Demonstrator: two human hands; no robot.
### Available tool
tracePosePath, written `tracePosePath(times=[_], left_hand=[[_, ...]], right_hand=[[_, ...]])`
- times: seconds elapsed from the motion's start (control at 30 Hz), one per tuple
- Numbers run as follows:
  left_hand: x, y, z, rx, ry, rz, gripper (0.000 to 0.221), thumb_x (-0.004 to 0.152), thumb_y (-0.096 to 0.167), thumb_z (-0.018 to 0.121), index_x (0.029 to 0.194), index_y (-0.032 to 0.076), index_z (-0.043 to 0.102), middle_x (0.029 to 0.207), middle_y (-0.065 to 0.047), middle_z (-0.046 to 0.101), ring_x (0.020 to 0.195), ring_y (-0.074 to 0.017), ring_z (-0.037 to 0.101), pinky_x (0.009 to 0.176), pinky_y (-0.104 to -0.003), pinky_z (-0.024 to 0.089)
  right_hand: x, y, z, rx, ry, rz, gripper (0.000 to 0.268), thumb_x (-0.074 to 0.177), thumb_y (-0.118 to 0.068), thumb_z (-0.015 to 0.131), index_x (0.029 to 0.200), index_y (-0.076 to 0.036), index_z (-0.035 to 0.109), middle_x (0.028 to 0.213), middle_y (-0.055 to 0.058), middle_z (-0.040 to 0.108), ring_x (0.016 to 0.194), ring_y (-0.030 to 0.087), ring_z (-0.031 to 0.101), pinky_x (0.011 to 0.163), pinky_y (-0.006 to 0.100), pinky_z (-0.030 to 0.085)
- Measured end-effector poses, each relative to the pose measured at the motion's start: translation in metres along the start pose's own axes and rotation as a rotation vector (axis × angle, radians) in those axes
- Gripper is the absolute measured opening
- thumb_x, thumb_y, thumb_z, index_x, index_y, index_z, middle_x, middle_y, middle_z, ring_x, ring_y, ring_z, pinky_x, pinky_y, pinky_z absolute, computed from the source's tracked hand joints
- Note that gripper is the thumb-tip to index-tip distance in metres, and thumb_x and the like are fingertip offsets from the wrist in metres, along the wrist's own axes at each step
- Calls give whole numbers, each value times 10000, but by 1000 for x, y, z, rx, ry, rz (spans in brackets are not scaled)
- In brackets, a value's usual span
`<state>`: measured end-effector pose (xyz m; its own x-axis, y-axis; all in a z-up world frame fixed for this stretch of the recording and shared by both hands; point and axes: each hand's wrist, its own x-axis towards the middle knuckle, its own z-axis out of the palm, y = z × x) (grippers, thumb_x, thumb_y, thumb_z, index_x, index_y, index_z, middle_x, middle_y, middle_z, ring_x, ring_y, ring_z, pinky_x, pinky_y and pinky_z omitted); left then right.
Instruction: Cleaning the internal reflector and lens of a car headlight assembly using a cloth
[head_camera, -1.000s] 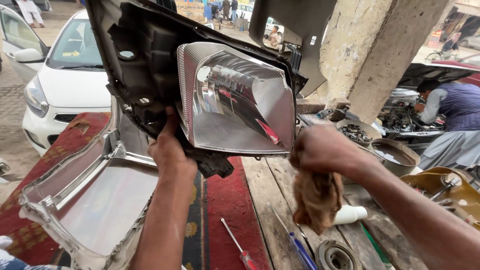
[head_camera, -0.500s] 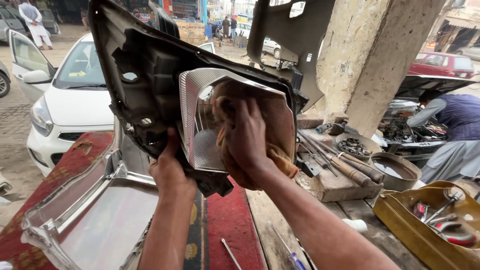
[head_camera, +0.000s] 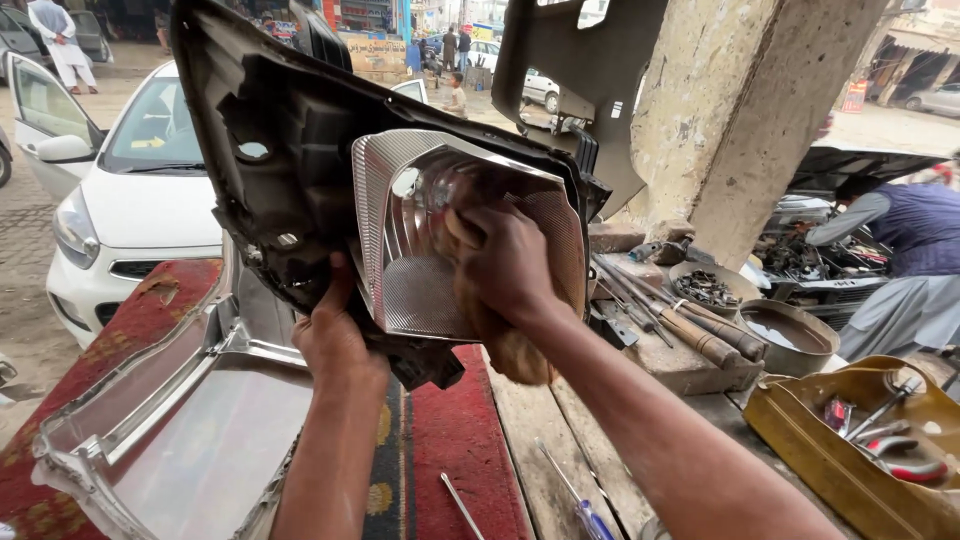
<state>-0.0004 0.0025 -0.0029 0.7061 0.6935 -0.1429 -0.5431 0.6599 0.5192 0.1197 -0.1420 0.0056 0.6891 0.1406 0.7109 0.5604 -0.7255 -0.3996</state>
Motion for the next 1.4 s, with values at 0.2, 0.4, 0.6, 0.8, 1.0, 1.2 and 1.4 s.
tracePosePath(times=[0.2,0.4,0.6,0.8,1.0,1.2,1.4], left_hand=[[-12,3,6,-66,-65,41,253,736,148,904,860,8,733,736,-172,710,641,-281,768,603,-356,650],[-10,7,0,-49,-9,3,283,714,150,909,863,-12,730,734,-185,704,642,-287,763,593,-375,641],[-9,3,7,-36,-19,30,277,726,129,900,892,-18,734,750,-176,704,654,-278,762,604,-359,635],[2,-3,3,-53,39,33,374,678,150,937,907,-36,706,765,-186,699,680,-281,760,601,-375,625],[0,-3,-5,-40,34,-15,451,676,168,941,952,-50,659,807,-201,706,737,-312,777,622,-413,632],[21,-15,-2,-82,-26,28,399,680,145,929,909,-55,671,790,-220,701,682,-329,763,552,-445,604],[42,-25,-11,-22,-11,-1,254,732,138,871,901,5,737,770,-173,725,647,-327,773,563,-420,675]], right_hand=[[-3,-62,-11,55,145,-297,414,834,-104,624,1237,-108,723,1109,227,651,1034,511,642,809,569,574],[-17,-8,1,-70,-161,-13,389,739,-205,668,1106,-295,761,1084,47,686,1006,356,695,866,531,572],[14,-57,15,307,72,-191,200,758,-228,666,925,-129,715,854,129,670,841,461,664,672,559,504],[-51,-83,-20,410,-113,-309,323,757,-49,623,1067,-41,713,1064,244,635,1019,540,596,814,612,513],[-39,-31,-11,283,-156,-288,498,721,-50,559,1190,-74,725,1096,254,651,1081,517,621,920,583,528],[-28,-64,8,472,-102,-237,475,764,-91,611,1225,-163,702,1093,209,674,1083,488,652,866,566,541],[-73,-81,-20,570,-129,-173,410,775,-118,653,1178,-177,709,1058,107,696,1105,361,705,920,467,578]])
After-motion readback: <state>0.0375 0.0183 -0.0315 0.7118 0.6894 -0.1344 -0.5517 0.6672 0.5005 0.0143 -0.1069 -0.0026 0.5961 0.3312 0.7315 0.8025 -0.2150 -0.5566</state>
